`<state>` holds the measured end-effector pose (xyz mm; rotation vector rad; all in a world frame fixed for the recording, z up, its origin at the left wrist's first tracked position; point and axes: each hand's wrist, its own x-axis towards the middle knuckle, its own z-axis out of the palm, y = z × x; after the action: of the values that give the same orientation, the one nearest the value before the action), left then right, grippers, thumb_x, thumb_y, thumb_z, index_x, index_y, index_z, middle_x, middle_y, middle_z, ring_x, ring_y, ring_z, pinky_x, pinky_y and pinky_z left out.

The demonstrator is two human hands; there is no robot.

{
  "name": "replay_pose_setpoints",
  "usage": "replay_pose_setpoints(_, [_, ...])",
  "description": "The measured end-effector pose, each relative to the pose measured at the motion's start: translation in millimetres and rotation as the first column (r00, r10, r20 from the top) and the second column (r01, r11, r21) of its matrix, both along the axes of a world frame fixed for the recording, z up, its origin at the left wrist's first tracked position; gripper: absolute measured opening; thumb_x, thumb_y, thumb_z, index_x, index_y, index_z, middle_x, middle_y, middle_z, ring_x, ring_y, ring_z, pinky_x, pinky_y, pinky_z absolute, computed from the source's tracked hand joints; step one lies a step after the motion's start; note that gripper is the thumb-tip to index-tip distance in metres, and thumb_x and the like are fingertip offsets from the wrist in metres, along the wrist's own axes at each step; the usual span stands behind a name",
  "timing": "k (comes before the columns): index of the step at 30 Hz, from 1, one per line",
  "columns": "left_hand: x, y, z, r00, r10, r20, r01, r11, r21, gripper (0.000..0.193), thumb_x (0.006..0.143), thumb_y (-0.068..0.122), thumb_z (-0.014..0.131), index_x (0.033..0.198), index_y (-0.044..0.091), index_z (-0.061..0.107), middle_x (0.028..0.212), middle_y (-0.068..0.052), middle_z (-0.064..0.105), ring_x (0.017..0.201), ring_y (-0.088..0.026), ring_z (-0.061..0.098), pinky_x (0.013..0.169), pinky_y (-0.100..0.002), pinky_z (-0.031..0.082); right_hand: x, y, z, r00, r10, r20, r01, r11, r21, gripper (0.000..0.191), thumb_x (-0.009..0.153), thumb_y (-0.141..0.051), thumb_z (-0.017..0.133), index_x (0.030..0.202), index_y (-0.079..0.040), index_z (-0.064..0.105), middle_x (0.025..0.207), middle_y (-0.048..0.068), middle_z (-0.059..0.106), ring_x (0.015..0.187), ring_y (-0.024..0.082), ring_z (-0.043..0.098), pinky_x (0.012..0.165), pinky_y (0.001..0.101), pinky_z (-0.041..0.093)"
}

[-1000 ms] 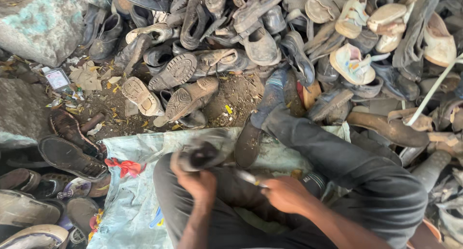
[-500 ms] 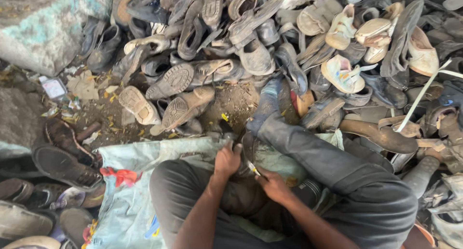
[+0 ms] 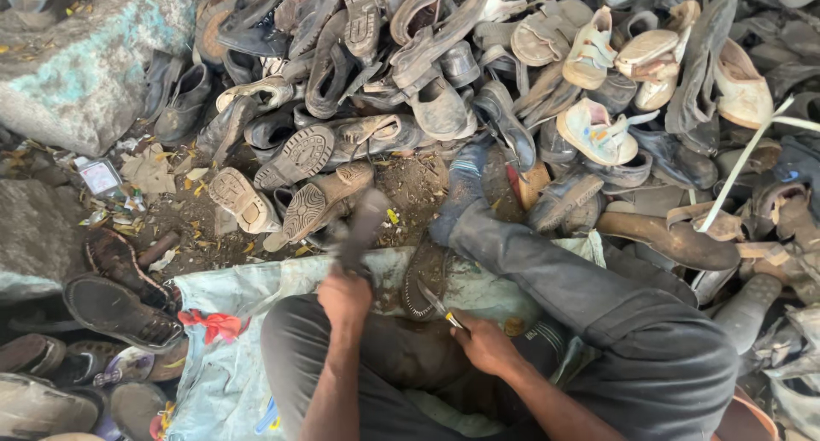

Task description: The person repairs various shoes by cutting material with a knife, using pliers to pull parts of a sole, and hammering components into place while sitting on a cloth workspace.

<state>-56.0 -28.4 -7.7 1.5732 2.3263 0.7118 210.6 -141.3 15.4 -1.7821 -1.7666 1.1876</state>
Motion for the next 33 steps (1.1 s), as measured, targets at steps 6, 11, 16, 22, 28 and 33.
replay_pose_setpoints(6, [120,-7,121,0.927,-0.37,0.058,0.278,0.783,0.556,0.046,0.085,0.027,0.067,0.118,-0.004,0.059,0.109,-0.027,0.063,0.102,-0.046,0.065,0.09,-0.05,0.053,-9,7,-32,0.992,0.109,-0.066,-0.09,0.966,0.242,0.035,0.098,-0.021,0.064,0.13,-0.007,0.063,0.111,0.025,0.071,0.106,0.044,0.066,0.086,0.0487,0.052])
replay_pose_setpoints(11, [282,-116,210,0.002,-1.0,-0.011,0.738,-0.006,0.675,0.08,0.09,0.04,0.064,0.15,-0.006,0.038,0.153,-0.034,0.042,0.144,-0.051,0.047,0.121,-0.052,0.04,-4,7,-39,0.998,0.057,-0.007,-0.056,0.99,0.133,0.04,0.097,-0.028,0.063,0.134,-0.013,0.063,0.094,0.025,0.071,0.083,0.04,0.072,0.075,0.0485,0.053])
replay_pose_setpoints(16, [234,-82,148,0.346,-0.899,0.268,0.93,0.367,0.031,0.072,0.076,0.028,0.07,0.143,0.007,0.052,0.112,-0.021,0.068,0.093,-0.039,0.07,0.08,-0.047,0.057,10,7,-35,0.994,-0.056,-0.097,0.077,0.971,0.226,0.042,0.095,-0.027,0.064,0.134,-0.01,0.063,0.1,0.027,0.071,0.09,0.043,0.07,0.077,0.0489,0.054])
replay_pose_setpoints(22, [96,-19,2,0.989,0.004,-0.15,0.045,0.945,0.325,0.07,0.074,0.048,0.074,0.106,-0.014,0.071,0.085,-0.036,0.07,0.079,-0.05,0.069,0.068,-0.054,0.058,14,19,-37,0.965,-0.236,-0.119,0.254,0.952,0.172,0.044,0.092,-0.027,0.065,0.134,-0.011,0.063,0.106,0.026,0.071,0.102,0.046,0.068,0.084,0.047,0.055])
replay_pose_setpoints(28, [89,-13,-18,0.798,-0.553,-0.238,0.567,0.823,-0.011,0.021,0.099,0.017,0.059,0.101,0.008,0.078,0.075,-0.016,0.072,0.069,-0.031,0.069,0.06,-0.041,0.052,9,23,-23,0.947,-0.245,-0.209,0.285,0.94,0.189,0.045,0.093,-0.024,0.067,0.135,-0.01,0.062,0.109,0.026,0.072,0.103,0.041,0.07,0.087,0.0434,0.054])
replay_pose_setpoints(33, [86,-25,-16,0.466,0.066,0.882,0.083,0.99,-0.118,0.022,0.096,0.016,0.066,0.11,0.002,0.075,0.095,-0.011,0.074,0.086,-0.022,0.069,0.074,-0.033,0.051,17,11,0,0.935,-0.321,-0.15,0.331,0.942,0.048,0.048,0.093,-0.026,0.065,0.139,-0.015,0.059,0.097,0.023,0.073,0.088,0.036,0.074,0.081,0.0405,0.056])
